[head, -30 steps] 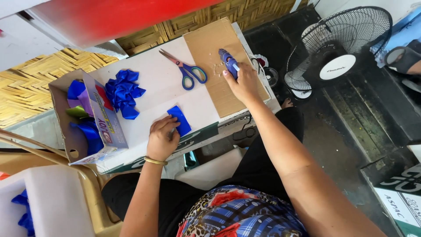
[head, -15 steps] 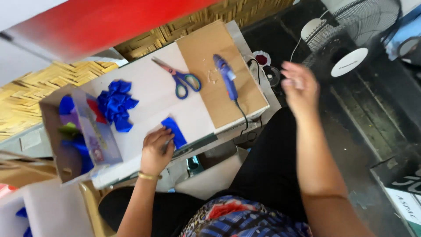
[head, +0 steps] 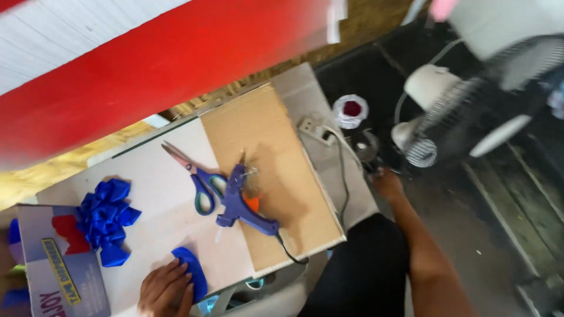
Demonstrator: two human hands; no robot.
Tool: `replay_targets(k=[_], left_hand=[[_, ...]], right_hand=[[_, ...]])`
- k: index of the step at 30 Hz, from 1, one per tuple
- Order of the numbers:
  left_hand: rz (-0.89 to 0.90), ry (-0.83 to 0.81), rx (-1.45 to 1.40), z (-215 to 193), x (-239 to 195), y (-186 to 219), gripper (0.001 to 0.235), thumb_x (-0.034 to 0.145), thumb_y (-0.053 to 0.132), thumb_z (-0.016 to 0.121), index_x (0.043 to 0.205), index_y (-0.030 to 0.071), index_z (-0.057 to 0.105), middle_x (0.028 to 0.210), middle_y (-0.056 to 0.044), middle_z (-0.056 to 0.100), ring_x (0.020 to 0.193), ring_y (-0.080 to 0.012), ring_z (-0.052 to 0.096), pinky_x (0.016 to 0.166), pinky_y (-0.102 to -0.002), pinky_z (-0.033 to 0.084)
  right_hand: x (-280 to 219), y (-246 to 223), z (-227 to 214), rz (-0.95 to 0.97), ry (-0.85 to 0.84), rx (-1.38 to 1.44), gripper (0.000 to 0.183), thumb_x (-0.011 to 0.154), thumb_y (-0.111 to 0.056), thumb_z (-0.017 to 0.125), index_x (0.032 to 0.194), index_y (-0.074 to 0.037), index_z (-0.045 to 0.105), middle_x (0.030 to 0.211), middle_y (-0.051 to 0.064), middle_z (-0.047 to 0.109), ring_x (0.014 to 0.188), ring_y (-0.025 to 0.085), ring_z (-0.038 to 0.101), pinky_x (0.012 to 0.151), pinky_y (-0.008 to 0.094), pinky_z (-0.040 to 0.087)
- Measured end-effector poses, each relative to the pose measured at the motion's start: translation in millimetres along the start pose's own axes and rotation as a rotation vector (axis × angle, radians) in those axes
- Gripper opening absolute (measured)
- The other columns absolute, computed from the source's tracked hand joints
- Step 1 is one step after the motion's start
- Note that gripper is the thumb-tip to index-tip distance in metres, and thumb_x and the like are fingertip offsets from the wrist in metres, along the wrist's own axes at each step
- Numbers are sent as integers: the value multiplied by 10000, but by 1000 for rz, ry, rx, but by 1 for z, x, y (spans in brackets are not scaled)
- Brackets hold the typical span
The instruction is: The person sits on the floor and uses a hot glue gun to apply adhesive to blue ribbon pieces. They fold the ribbon and press it together to form bows, placing the finished items into a white container.
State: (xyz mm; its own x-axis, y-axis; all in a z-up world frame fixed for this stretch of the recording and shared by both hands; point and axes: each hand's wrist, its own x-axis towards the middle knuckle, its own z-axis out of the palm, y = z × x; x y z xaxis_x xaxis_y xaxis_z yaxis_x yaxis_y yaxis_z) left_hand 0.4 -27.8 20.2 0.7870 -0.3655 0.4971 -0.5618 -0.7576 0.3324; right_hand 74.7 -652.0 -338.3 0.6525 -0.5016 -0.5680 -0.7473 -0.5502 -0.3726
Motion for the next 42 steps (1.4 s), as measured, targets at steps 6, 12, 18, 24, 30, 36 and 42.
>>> replay_targets(k=[6,12,18,24,30,36,42], left_hand=[[-13,-43,8,5,-6,-10,90,803,200,747,886,177,773,1056,-26,772,1075,-209,740,1023,-345,498],[29,-147,116,11,-40,-41,94,815,338,737,852,253,752,1074,1,761,1088,-201,724,992,-352,509],[225,-571,279,1,-149,-146,273,901,502,639,1154,429,710,1362,78,653,1344,-184,557,1041,-365,465],[175,-610,288,0,-153,-148,258,869,530,659,1087,424,747,1320,81,679,1326,-200,579,1033,-375,473],[160,-492,250,5,-138,-135,264,833,491,725,1068,374,751,1278,81,703,1281,-204,623,1020,-376,503],[200,-237,157,15,-91,-101,132,812,410,728,880,300,751,1095,8,755,1083,-232,724,892,-352,536],[-67,-39,10,7,-4,-1,63,796,135,750,857,142,767,1040,-56,769,1082,-224,734,1041,-364,495]], right_hand=[[47,-4,-5,-14,-1,-325,796,906,-488,718,1511,-45,451,1411,276,537,1259,469,584,960,589,529],[78,-9,14,-50,-151,-221,565,941,-448,681,1317,-29,632,1225,232,710,1106,431,680,833,495,526],[69,-14,41,-60,-206,-196,451,866,-156,622,1303,-50,599,1144,243,699,1002,403,694,785,501,554],[67,-19,81,175,-245,226,471,1068,-380,351,1108,-40,675,1106,215,655,981,336,587,800,502,394],[54,-25,71,27,-306,114,468,1035,-413,402,1216,-72,666,1236,201,638,1100,343,595,884,492,427],[33,-25,48,-125,-358,-4,513,1001,-445,453,1325,-104,658,1366,187,622,1219,349,603,969,482,461],[66,63,57,-142,-163,-71,732,857,-552,671,1466,-152,597,1476,155,595,1323,376,582,1068,477,461]])
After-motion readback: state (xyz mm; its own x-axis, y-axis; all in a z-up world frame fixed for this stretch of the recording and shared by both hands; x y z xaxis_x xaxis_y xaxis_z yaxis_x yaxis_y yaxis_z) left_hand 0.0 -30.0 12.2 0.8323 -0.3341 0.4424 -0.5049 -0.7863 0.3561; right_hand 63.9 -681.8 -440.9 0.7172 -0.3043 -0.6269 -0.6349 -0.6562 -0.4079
